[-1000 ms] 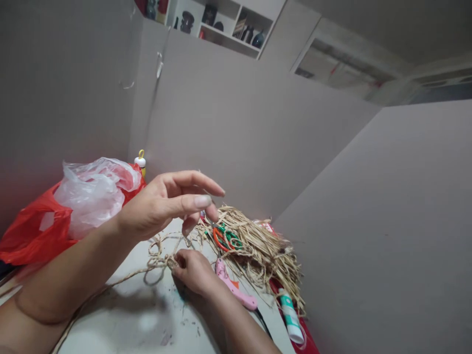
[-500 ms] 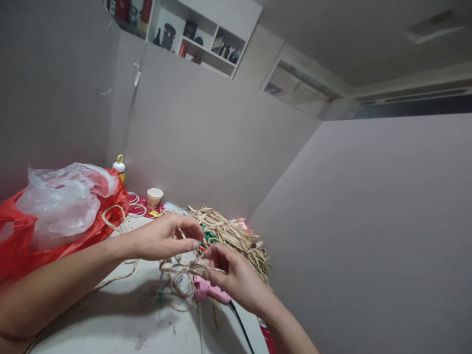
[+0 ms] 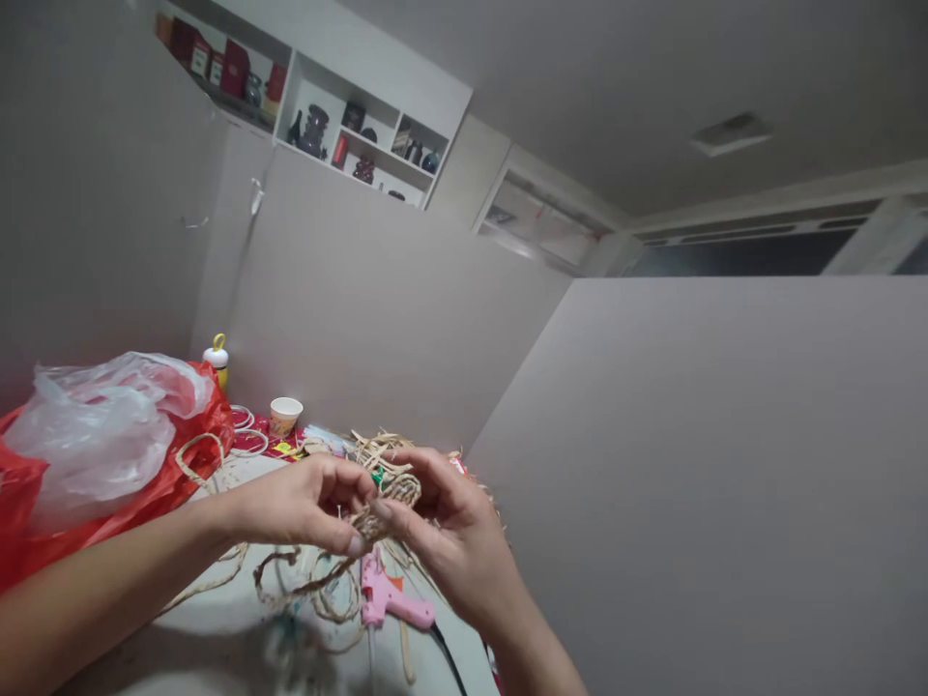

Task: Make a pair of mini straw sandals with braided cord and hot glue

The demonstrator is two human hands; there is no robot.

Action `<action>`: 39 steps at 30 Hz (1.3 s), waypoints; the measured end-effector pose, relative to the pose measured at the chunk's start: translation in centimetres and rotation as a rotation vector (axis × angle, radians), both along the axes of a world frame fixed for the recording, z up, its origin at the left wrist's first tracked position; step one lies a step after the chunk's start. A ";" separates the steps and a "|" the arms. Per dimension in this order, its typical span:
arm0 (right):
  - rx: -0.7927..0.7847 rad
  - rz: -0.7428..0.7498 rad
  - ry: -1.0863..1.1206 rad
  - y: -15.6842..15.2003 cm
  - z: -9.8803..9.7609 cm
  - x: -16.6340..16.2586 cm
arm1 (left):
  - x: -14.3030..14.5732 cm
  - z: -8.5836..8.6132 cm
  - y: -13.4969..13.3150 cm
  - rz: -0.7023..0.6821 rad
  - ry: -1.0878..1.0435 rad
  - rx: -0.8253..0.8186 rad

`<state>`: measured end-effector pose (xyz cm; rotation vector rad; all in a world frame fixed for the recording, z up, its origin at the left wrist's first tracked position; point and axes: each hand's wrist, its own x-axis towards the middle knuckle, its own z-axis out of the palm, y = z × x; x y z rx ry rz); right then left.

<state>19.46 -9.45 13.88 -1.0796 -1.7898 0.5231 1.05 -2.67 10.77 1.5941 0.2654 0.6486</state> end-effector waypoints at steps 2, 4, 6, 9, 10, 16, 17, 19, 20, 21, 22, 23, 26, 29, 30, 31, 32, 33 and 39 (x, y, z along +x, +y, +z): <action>0.039 -0.015 0.047 0.5 0.2 -0.2 | -0.2 0.2 0.0 0.030 -0.046 -0.032; 0.078 -0.028 0.171 1.1 0.3 -0.3 | -0.5 0.4 0.1 0.075 -0.125 -0.072; 0.108 -0.039 0.331 1.8 0.6 -0.5 | -0.8 0.7 0.1 0.130 -0.214 -0.105; 0.124 -0.031 0.458 2.6 1.1 -1.5 | -1.5 1.3 0.1 0.224 -0.335 -0.100; 0.117 -0.021 0.463 2.8 1.2 -2.0 | -1.7 1.5 0.0 0.251 -0.368 -0.087; 0.128 0.014 0.376 2.8 1.3 -4.3 | -2.8 2.4 -0.4 0.321 -0.449 -0.022; 0.137 0.003 0.354 2.7 1.0 -4.4 | -2.8 2.4 -0.5 0.330 -0.452 -0.015; 0.157 -0.045 0.326 2.7 0.4 -4.3 | -2.8 2.5 -0.6 0.350 -0.460 -0.007; 0.163 -0.071 0.323 2.7 0.1 -4.1 | -2.8 2.5 -0.7 0.354 -0.462 -0.010; 0.163 -0.087 0.329 2.6 -0.1 -4.0 | -2.7 2.5 -0.8 0.356 -0.462 -0.016; 0.154 -0.087 0.337 2.6 -0.3 -3.9 | -2.6 2.5 -0.8 0.354 -0.460 -0.025; 0.140 -0.074 0.347 2.5 -0.4 -3.9 | -2.4 2.5 -0.9 0.351 -0.456 -0.035; 0.090 0.007 0.332 2.3 -0.3 -4.1 | -2.2 2.4 -1.0 0.374 -0.445 -0.045; 0.040 0.098 0.268 2.1 0.0 -4.3 | -2.2 2.3 -1.1 0.393 -0.440 -0.039; 0.027 0.123 0.259 2.0 0.0 -4.4 | -2.3 2.3 -1.1 0.391 -0.436 -0.034; 0.018 0.138 0.257 2.0 0.0 -4.4 | -2.3 2.3 -1.1 0.386 -0.432 -0.026; 0.016 0.144 0.259 1.9 -0.1 -4.4 | -2.4 2.2 -1.1 0.378 -0.424 -0.016; 0.016 0.145 0.260 1.8 -0.1 -4.4 | -2.6 2.2 -1.0 0.366 -0.415 -0.007; -0.020 0.184 0.170 1.0 0.2 -4.2 | -3.4 2.2 -0.4 0.307 -0.343 0.046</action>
